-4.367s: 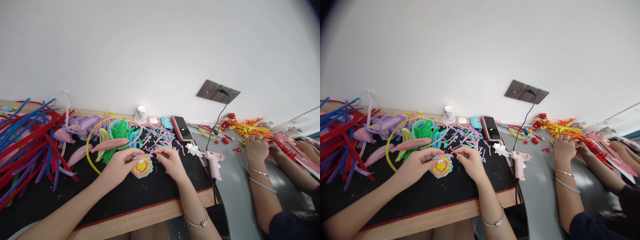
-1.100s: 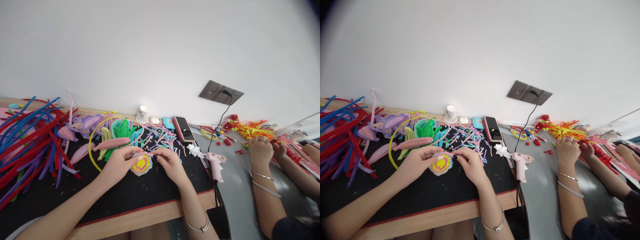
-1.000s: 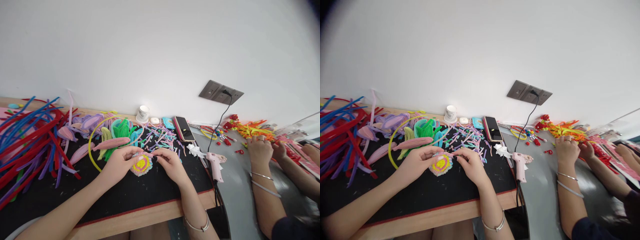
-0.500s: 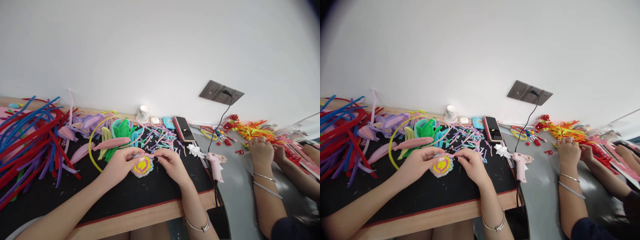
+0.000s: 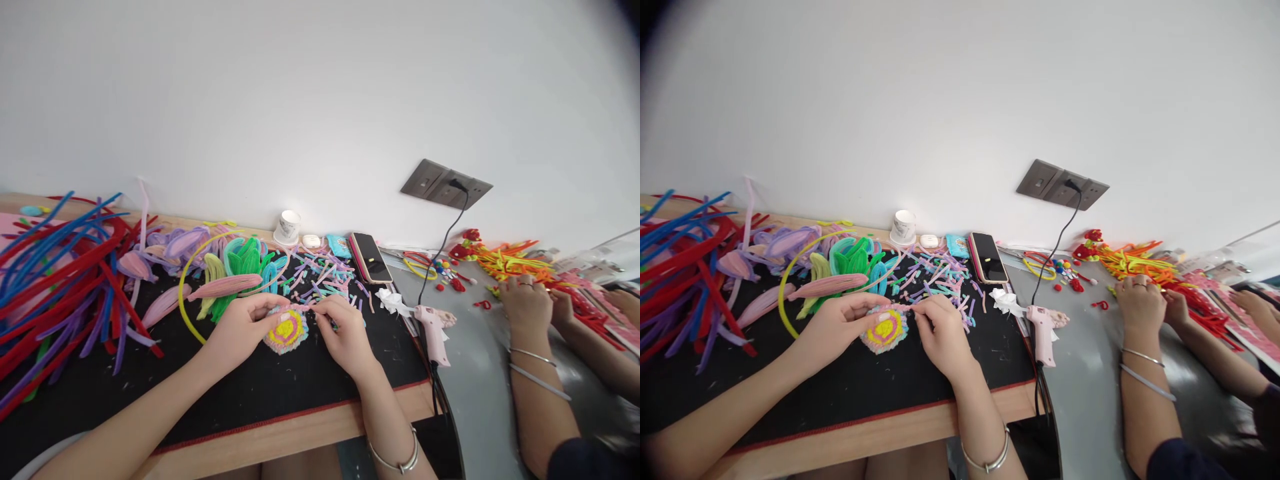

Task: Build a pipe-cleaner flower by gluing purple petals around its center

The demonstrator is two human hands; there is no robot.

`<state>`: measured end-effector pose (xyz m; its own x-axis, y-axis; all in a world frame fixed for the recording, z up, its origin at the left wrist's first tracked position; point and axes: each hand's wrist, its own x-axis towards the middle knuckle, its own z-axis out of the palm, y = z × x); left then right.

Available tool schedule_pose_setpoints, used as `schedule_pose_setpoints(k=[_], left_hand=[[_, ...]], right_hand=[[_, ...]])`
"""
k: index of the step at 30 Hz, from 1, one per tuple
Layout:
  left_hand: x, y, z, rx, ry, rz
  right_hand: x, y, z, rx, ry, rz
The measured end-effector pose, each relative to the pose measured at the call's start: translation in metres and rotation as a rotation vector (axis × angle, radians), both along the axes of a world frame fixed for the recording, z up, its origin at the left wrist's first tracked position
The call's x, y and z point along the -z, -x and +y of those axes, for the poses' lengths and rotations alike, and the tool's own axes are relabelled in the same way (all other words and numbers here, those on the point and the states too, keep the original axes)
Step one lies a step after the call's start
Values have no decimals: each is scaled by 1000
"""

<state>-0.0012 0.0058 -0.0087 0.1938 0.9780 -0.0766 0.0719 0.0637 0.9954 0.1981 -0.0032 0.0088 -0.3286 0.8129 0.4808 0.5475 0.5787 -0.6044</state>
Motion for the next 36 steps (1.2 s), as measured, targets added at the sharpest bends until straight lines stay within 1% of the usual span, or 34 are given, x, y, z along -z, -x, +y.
schedule_pose_setpoints(k=[4, 10, 13, 19, 27, 30, 33, 36], left_hand=[[-1, 1, 0, -9, -14, -2], [0, 0, 1, -18, -36, 25], [1, 1, 1, -27, -58, 55], [1, 1, 0, -65, -56, 54], [3, 2, 0, -65, -60, 38], [3, 2, 0, -73, -71, 45], [2, 1, -1, -74, -84, 67], [2, 1, -1, -66, -76, 47]], right_hand=[[3, 6, -3, 43, -102, -58], [5, 13, -4, 98, -154, -89], [5, 13, -4, 117, -142, -64], [5, 9, -1, 84, -23, 45], [3, 8, 0, 68, 6, 80], [2, 9, -2, 67, -17, 58], [4, 14, -4, 83, -80, 36], [7, 17, -5, 97, -136, 6]])
